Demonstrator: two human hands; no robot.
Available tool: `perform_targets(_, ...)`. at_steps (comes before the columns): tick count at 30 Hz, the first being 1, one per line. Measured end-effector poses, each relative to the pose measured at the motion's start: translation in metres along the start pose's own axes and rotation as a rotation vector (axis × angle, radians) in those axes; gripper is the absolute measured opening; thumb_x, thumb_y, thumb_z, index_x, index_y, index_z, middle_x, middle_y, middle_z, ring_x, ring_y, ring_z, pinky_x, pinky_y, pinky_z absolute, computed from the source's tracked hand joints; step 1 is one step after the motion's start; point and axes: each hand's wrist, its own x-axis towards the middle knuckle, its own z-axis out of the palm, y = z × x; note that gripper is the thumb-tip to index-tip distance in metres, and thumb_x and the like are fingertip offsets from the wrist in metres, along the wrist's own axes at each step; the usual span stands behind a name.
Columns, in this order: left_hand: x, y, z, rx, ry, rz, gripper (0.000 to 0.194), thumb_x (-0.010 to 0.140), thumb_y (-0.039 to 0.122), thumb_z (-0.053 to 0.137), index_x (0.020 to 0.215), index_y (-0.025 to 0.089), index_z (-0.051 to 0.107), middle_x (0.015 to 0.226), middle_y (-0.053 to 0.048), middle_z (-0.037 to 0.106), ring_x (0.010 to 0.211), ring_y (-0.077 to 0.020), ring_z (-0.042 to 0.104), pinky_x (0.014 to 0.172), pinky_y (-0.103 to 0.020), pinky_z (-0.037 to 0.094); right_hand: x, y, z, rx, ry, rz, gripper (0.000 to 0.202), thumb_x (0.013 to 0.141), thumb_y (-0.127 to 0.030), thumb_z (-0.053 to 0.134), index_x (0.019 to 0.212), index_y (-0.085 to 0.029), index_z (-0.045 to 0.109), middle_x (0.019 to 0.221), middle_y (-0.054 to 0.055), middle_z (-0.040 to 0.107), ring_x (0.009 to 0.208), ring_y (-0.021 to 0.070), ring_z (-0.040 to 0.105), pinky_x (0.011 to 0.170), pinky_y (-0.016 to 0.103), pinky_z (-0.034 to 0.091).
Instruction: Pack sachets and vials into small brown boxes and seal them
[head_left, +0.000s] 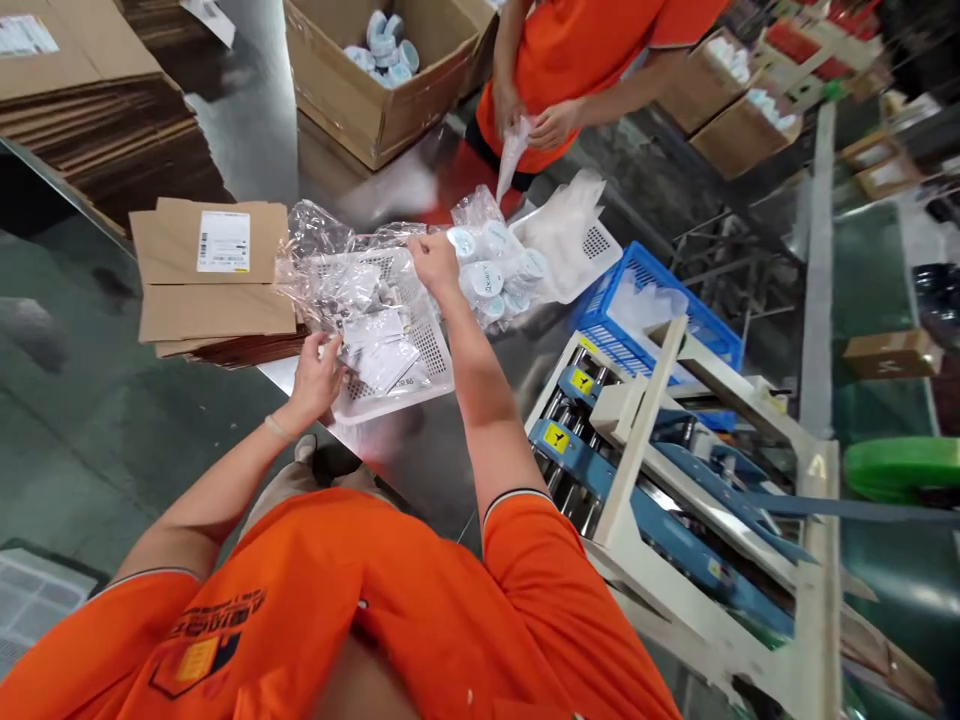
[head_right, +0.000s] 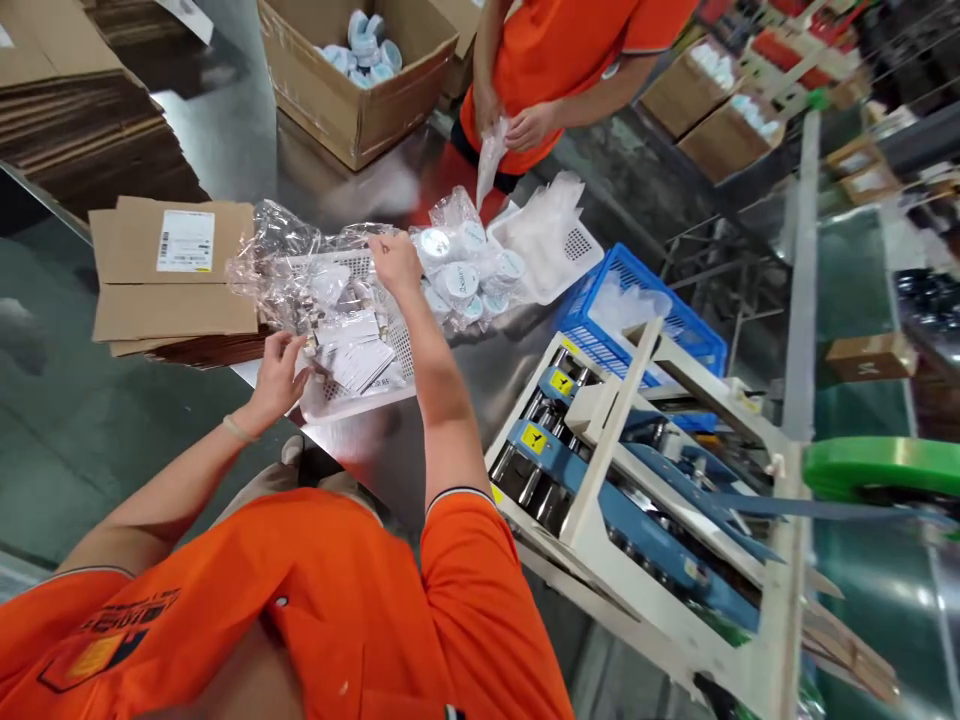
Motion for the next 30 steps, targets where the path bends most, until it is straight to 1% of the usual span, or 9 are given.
perform_targets(5,-0.01,-0.014,-0.022,-0.202,0.344,0.172,0.045,0.109,0.05,0.067,0.142,0.019,0.062,0.132,-0.018,0.065,0.122,-0.0328,0.066,0.108,-0.053,0.059,-0.008,-0.017,-0.051,-0.048,0.523,-0.178,0.057,0.123,-0.049,0.038,0.109,-0.012,0.079,0.107,0.009,0.065,0.105,0.0185,0.068,0.108,0.044,0.058)
perform_targets(9,0.011,-0.006,-0.066,-0.297,0.551,0.273,0.089,0.086,0.067,0.095,0.151,0.022,0.055,0.163,-0.023,0.046,0.157,-0.0414,0.046,0.126,-0.063,0.048,-0.054,-0.056,-0.087,0.037,0.693,-0.487,0.063,0.117,-0.071,0.043,0.109,-0.021,0.08,0.124,0.016,0.067,0.12,0.0222,0.068,0.114,0.044,0.059)
perform_targets(12,0.031,0.013,-0.087,-0.406,0.452,0.314,0.134,0.056,0.08,0.106,0.163,0.022,0.048,0.183,-0.025,0.021,0.175,-0.0503,0.014,0.132,-0.067,0.042,-0.116,-0.095,-0.079,0.379,0.317,-0.543,0.056,0.117,-0.068,0.049,0.099,-0.023,0.076,0.128,0.013,0.071,0.122,0.0203,0.071,0.109,0.039,0.061)
perform_targets(14,0.03,0.027,-0.088,-0.531,0.331,0.331,0.142,0.049,0.083,0.106,0.165,0.022,0.05,0.182,-0.025,0.028,0.175,-0.0507,0.017,0.132,-0.064,0.044,-0.158,-0.112,-0.059,0.635,-0.046,-0.434,0.057,0.116,-0.07,0.051,0.091,-0.023,0.07,0.118,0.01,0.074,0.106,0.0183,0.075,0.094,0.034,0.065)
perform_targets(16,0.014,0.038,-0.082,-0.691,0.23,0.312,0.122,0.06,0.079,0.105,0.158,0.023,0.059,0.168,-0.022,0.053,0.163,-0.0452,0.046,0.127,-0.058,0.052,-0.191,-0.117,-0.037,0.749,-0.29,-0.319,0.06,0.115,-0.073,0.049,0.085,-0.023,0.063,0.097,0.006,0.072,0.087,0.0169,0.071,0.08,0.032,0.064)
perform_targets(19,-0.027,0.04,-0.077,-0.877,0.187,0.139,0.069,0.083,0.063,0.097,0.135,0.023,0.077,0.131,-0.013,0.079,0.125,-0.0323,0.076,0.113,-0.048,0.062,-0.222,-0.116,-0.008,0.718,-0.342,-0.331,0.054,0.114,-0.07,0.051,0.09,-0.024,0.064,0.085,0.003,0.069,0.08,0.0186,0.068,0.077,0.034,0.063)
perform_targets(24,-0.102,0.005,-0.112,-1.094,0.542,-0.37,0.039,0.07,0.045,0.103,0.089,0.018,0.081,0.092,-0.007,0.081,0.089,-0.0253,0.076,0.083,-0.037,0.066,-0.252,-0.136,0.043,0.65,-0.183,-0.406,0.065,0.095,-0.07,0.078,0.14,-0.024,0.067,0.141,0.016,0.073,0.138,0.0357,0.068,0.117,0.058,0.058)
perform_targets(27,-0.139,-0.033,-0.148,-1.183,0.829,-0.608,0.038,0.063,0.034,0.102,0.084,0.017,0.076,0.081,-0.002,0.075,0.072,-0.0187,0.07,0.066,-0.03,0.059,-0.274,-0.176,0.094,0.743,-0.573,-0.239,0.115,0.072,-0.07,0.097,0.167,-0.027,0.047,0.161,0.019,0.061,0.145,0.0387,0.065,0.112,0.057,0.061)
perform_targets(30,-0.168,-0.083,-0.183,-1.138,1.037,-0.65,0.037,0.065,0.038,0.097,0.086,0.019,0.074,0.081,0.0,0.072,0.068,-0.0158,0.065,0.064,-0.028,0.056,-0.299,-0.231,0.158,0.882,-1.064,0.019,0.11,0.07,-0.064,0.096,0.164,-0.032,0.05,0.129,0.01,0.076,0.094,0.0243,0.077,0.071,0.035,0.063)
